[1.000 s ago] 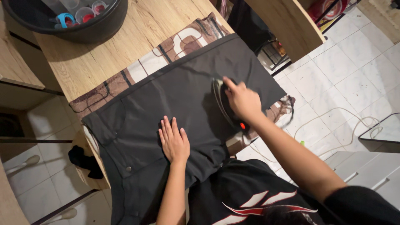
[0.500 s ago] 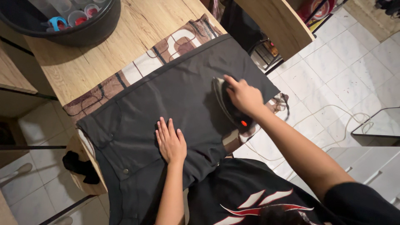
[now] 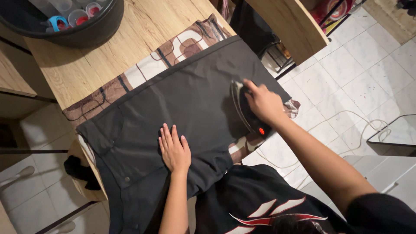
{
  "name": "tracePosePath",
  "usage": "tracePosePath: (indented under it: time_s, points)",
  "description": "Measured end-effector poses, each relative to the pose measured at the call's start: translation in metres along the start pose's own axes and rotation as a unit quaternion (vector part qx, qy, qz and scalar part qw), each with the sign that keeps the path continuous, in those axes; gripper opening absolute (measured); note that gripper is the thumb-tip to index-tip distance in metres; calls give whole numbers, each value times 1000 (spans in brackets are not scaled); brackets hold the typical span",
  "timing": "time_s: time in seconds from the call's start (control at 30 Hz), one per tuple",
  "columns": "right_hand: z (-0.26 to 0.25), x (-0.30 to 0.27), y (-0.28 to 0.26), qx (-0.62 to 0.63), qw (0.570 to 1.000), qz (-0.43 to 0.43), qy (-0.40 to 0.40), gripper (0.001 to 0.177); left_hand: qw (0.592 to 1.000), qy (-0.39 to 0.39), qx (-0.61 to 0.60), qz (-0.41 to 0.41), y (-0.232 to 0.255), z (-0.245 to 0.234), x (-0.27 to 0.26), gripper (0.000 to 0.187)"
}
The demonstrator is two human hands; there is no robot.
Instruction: The person unfolds a pair of black pants and lays them flat on a table. They use an electric iron to press the fabric, smoothing out wrinkles on the front and back sections. The person flips the pants over to iron the other side before lifting the garment from the table.
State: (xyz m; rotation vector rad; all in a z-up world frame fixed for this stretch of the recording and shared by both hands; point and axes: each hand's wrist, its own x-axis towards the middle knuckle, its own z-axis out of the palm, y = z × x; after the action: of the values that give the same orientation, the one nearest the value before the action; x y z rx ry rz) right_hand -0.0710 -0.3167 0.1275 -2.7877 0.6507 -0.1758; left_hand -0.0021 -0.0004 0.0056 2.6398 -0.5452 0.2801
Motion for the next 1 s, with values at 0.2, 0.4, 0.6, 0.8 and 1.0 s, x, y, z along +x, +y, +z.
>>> tracePosePath:
  time_s: [0.2,0.4,0.6,0.8,1.0]
  points:
    - [22,74,-18,14,1000,-8,-4,44,1000,10,3,10,-3,1,-1,51]
    - [32,94,-18,21,999,-26,0,45,1000,9,-18,13,0,-4,-3,53]
    - [15,33,5,-3,999,-40,-18,46,999,8,-45,12,1,-9,-1,57]
    - [-15,-45,26,-20,999,-14,-45,50,999,6,-45,6,4,-10,-1,58]
    - [-19,-49,22,-22,998,-1,-53,51,1000,15,-22,8,3,-9,-1,58]
